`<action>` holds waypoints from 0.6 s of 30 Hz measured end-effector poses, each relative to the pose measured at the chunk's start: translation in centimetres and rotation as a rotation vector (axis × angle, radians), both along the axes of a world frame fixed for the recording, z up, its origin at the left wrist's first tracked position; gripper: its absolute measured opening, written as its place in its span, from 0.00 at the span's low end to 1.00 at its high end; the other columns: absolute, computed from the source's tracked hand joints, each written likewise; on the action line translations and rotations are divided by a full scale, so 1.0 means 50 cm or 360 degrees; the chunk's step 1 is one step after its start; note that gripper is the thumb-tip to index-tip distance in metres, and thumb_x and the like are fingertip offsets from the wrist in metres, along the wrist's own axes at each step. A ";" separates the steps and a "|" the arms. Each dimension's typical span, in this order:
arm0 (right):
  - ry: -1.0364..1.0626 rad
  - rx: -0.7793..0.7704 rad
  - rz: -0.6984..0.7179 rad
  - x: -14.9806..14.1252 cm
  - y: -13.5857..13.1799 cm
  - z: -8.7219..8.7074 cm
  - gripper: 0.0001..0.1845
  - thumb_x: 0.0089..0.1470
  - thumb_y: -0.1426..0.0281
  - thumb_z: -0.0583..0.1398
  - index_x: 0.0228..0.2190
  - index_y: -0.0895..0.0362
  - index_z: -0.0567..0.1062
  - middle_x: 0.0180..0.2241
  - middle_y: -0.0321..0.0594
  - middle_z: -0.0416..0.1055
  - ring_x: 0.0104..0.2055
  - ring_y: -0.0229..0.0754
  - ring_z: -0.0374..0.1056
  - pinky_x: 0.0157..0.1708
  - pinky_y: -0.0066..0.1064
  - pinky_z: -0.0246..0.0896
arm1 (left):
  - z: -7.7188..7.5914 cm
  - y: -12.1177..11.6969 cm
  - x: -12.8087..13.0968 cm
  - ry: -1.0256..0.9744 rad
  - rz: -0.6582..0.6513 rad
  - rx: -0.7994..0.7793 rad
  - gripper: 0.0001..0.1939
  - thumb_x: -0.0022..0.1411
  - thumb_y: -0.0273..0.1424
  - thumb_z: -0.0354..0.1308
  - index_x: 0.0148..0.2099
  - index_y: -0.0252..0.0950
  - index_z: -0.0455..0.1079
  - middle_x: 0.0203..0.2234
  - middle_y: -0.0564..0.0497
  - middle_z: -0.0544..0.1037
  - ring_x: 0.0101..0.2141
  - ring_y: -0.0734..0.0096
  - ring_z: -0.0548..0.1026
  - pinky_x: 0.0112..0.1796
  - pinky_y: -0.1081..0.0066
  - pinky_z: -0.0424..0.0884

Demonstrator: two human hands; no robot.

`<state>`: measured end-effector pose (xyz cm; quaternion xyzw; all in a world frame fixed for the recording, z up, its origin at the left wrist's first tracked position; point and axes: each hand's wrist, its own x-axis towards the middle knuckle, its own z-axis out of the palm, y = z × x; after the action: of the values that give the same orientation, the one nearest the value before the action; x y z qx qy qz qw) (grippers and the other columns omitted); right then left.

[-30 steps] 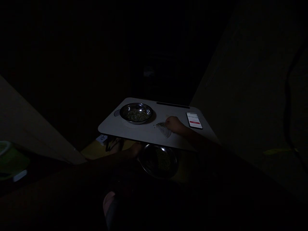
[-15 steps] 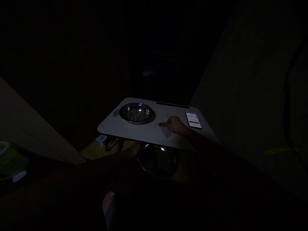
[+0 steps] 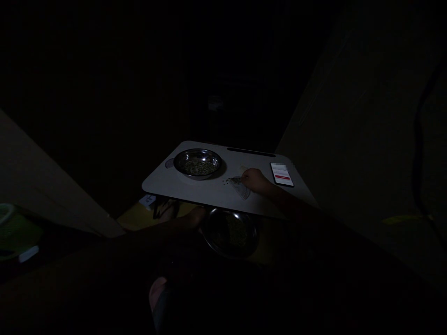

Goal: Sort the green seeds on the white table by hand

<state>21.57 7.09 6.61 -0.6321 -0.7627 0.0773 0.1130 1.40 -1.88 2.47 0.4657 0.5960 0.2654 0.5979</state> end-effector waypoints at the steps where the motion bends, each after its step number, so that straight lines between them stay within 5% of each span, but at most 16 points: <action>1: -0.0014 0.0002 -0.0002 -0.003 -0.001 0.002 0.10 0.44 0.71 0.54 0.24 0.64 0.74 0.26 0.46 0.71 0.27 0.37 0.65 0.22 0.22 0.50 | -0.003 0.002 -0.002 0.0020 -0.0024 -0.0019 0.09 0.45 0.23 0.46 0.17 0.34 0.62 0.12 0.51 0.68 0.17 0.71 0.66 0.22 0.71 0.61; 13: -0.0031 -0.0002 -0.0032 -0.015 0.017 0.001 0.12 0.44 0.70 0.54 0.27 0.65 0.74 0.28 0.48 0.71 0.29 0.38 0.65 0.24 0.23 0.52 | -0.002 0.007 -0.006 0.0021 0.0019 -0.0091 0.10 0.47 0.24 0.47 0.18 0.35 0.64 0.11 0.51 0.66 0.17 0.69 0.65 0.21 0.70 0.61; 18: -0.0077 0.0004 -0.0049 -0.015 0.028 0.000 0.12 0.45 0.71 0.53 0.27 0.65 0.74 0.28 0.49 0.71 0.29 0.38 0.65 0.24 0.23 0.52 | -0.010 0.011 -0.006 -0.0089 0.0023 0.0037 0.08 0.50 0.28 0.47 0.29 0.34 0.68 0.13 0.52 0.69 0.21 0.68 0.69 0.23 0.71 0.64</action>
<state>20.80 8.51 6.60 -0.6453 -0.7555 0.0593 0.0964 1.12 -1.34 1.99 0.4609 0.5792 0.2895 0.6069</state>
